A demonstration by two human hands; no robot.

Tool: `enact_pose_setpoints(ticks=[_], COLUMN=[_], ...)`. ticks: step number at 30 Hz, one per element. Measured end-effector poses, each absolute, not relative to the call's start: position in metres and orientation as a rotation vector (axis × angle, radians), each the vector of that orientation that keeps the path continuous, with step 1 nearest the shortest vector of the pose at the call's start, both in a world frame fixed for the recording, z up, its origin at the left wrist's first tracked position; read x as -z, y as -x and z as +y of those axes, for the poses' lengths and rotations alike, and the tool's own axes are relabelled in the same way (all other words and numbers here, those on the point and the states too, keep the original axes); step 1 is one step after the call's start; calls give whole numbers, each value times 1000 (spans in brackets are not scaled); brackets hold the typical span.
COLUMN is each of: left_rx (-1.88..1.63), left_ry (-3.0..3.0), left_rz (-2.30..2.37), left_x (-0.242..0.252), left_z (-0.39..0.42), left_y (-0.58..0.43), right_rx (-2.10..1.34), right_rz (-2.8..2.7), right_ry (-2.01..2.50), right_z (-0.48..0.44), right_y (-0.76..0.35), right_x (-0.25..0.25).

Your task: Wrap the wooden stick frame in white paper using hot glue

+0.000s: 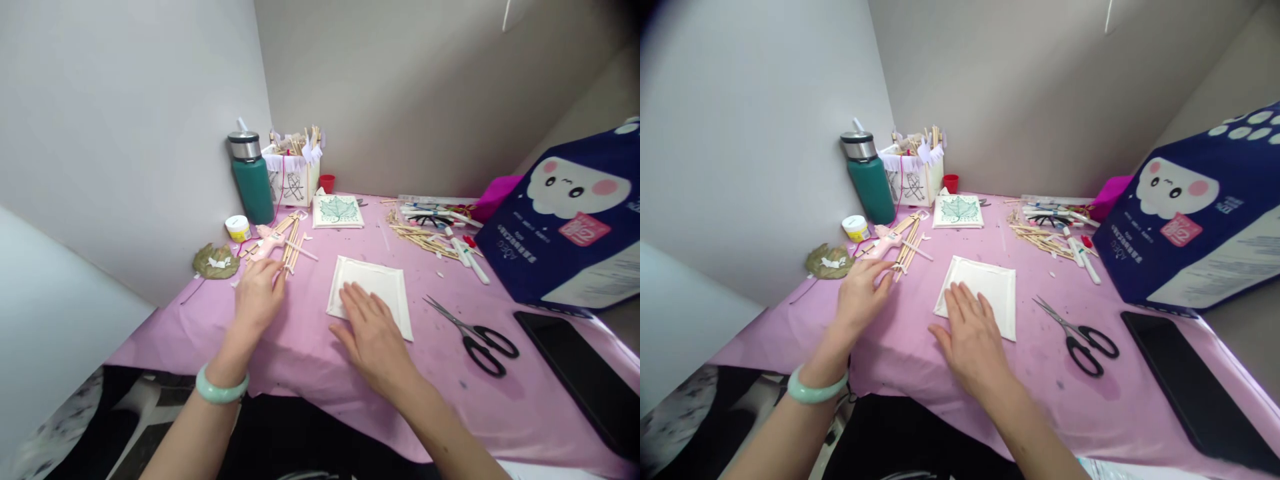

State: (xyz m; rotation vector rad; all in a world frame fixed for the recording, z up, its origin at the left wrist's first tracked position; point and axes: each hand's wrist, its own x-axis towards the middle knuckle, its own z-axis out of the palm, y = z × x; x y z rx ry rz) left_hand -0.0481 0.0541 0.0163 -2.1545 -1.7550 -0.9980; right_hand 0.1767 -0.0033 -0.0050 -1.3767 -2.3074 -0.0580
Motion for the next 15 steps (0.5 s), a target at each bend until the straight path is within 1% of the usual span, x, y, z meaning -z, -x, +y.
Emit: enact_pose_setpoints(ticks=[3,5,7,8,10,12,14,15], left_rx=[811,802,965,1110,1401,1580,1676,1598], left_ry=[1976,1952,2042,2134,2303,2318,2277,2283], left_rz=[-1824,-1850,-1806,-1736,-1554,-1324,-1136,-1248], left_x=[-18,-25,-40,-51,-74,-94,-101,-99], left_z=[72,80,76,69,44,9,-26,-40], left_y=[59,59,49,42,25,13,12,15], right_rx=[118,117,146,161,157,124,130,169], right_rz=[-2326,-2353,-2255,-2174,-2021,-1895,-1767,-1699], right_ry=[1350,1313,1313,1316,1309,1285,1256,1247], right_z=[-2,-2,-2,-1,0,-4,-15,-23], right_y=[-184,-189,-195,-198,-207,-219,-232,-240], right_x=[8,9,8,5,-2,-15,-32,-41])
